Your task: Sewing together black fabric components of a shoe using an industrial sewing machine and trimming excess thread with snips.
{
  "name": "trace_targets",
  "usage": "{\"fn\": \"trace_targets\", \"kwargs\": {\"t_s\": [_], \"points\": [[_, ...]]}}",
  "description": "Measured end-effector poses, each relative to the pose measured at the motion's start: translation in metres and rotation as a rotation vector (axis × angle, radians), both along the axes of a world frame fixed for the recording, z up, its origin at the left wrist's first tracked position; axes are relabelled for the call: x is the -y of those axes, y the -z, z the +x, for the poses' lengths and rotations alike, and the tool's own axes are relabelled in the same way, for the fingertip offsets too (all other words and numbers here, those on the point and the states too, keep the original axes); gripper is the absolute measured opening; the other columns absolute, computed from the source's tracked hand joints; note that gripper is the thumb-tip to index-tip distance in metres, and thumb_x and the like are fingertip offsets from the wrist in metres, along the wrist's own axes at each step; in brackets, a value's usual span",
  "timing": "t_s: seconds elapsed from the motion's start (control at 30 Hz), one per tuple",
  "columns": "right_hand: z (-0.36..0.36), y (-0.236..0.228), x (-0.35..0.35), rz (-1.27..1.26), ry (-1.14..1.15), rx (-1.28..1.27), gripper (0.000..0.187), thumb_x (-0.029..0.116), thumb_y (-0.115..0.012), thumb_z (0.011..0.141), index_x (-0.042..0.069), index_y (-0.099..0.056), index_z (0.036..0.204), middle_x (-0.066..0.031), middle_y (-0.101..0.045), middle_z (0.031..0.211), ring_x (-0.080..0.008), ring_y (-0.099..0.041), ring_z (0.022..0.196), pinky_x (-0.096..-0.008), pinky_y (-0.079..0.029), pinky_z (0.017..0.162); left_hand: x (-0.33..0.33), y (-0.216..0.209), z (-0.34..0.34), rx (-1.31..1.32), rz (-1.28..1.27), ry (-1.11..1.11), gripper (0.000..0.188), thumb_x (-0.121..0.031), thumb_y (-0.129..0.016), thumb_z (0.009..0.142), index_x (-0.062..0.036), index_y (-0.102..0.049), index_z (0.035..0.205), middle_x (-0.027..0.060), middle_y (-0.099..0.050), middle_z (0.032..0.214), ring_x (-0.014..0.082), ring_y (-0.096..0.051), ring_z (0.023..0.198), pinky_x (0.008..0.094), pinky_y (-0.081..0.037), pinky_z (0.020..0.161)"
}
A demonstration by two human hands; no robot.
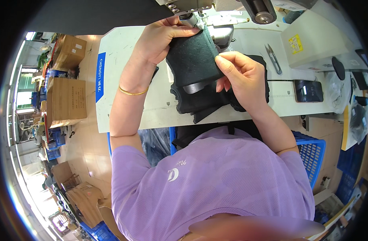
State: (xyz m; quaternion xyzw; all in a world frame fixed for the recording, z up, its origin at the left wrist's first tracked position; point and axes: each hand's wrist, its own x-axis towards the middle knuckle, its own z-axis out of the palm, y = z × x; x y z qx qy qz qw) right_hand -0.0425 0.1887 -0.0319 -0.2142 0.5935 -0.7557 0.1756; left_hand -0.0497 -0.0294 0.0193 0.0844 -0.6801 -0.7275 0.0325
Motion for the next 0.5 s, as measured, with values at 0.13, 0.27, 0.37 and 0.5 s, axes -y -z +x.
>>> {"fn": "trace_targets", "kwargs": {"t_s": [0.13, 0.27, 0.37, 0.5], "points": [[0.002, -0.002, 0.002, 0.009, 0.008, -0.022, 0.020, 0.017, -0.061, 0.096, -0.002, -0.068, 0.096, 0.0017, -0.059, 0.063, -0.0068, -0.061, 0.055, -0.0200, -0.039, 0.049, 0.007, 0.002, -0.001, -0.009, -0.052, 0.032, 0.021, 0.006, -0.071, 0.082, -0.0041, -0.054, 0.089, 0.0148, -0.071, 0.095, 0.0204, -0.068, 0.093, 0.0290, -0.051, 0.090], [0.001, -0.004, 0.004, 0.024, 0.024, -0.078, 0.021, 0.018, -0.061, 0.096, -0.001, -0.068, 0.095, 0.0008, -0.060, 0.063, -0.0062, -0.061, 0.055, -0.0201, -0.040, 0.050, 0.017, 0.006, -0.006, -0.055, -0.108, 0.124, 0.033, 0.003, -0.071, 0.084, 0.0021, -0.060, 0.115, 0.0105, -0.071, 0.099, 0.0189, -0.067, 0.096, 0.0295, -0.048, 0.095], [0.001, -0.002, 0.003, 0.013, 0.021, -0.071, 0.021, 0.019, -0.060, 0.096, -0.001, -0.069, 0.093, 0.0001, -0.062, 0.063, -0.0056, -0.061, 0.055, -0.0199, -0.039, 0.049, 0.009, 0.001, -0.002, -0.029, -0.152, 0.092, 0.032, 0.000, -0.072, 0.084, 0.0015, -0.062, 0.114, 0.0087, -0.071, 0.100, 0.0170, -0.066, 0.097, 0.0296, -0.047, 0.096], [0.002, -0.003, -0.005, 0.110, -0.050, -0.062, 0.022, 0.020, -0.060, 0.097, 0.000, -0.069, 0.092, 0.0001, -0.062, 0.062, -0.0048, -0.060, 0.054, -0.0195, -0.039, 0.047, 0.015, -0.002, 0.001, -0.040, -0.365, 0.099, 0.029, -0.006, -0.074, 0.084, 0.0008, -0.066, 0.111, 0.0068, -0.071, 0.101, 0.0143, -0.065, 0.095, 0.0276, -0.047, 0.094]]}}
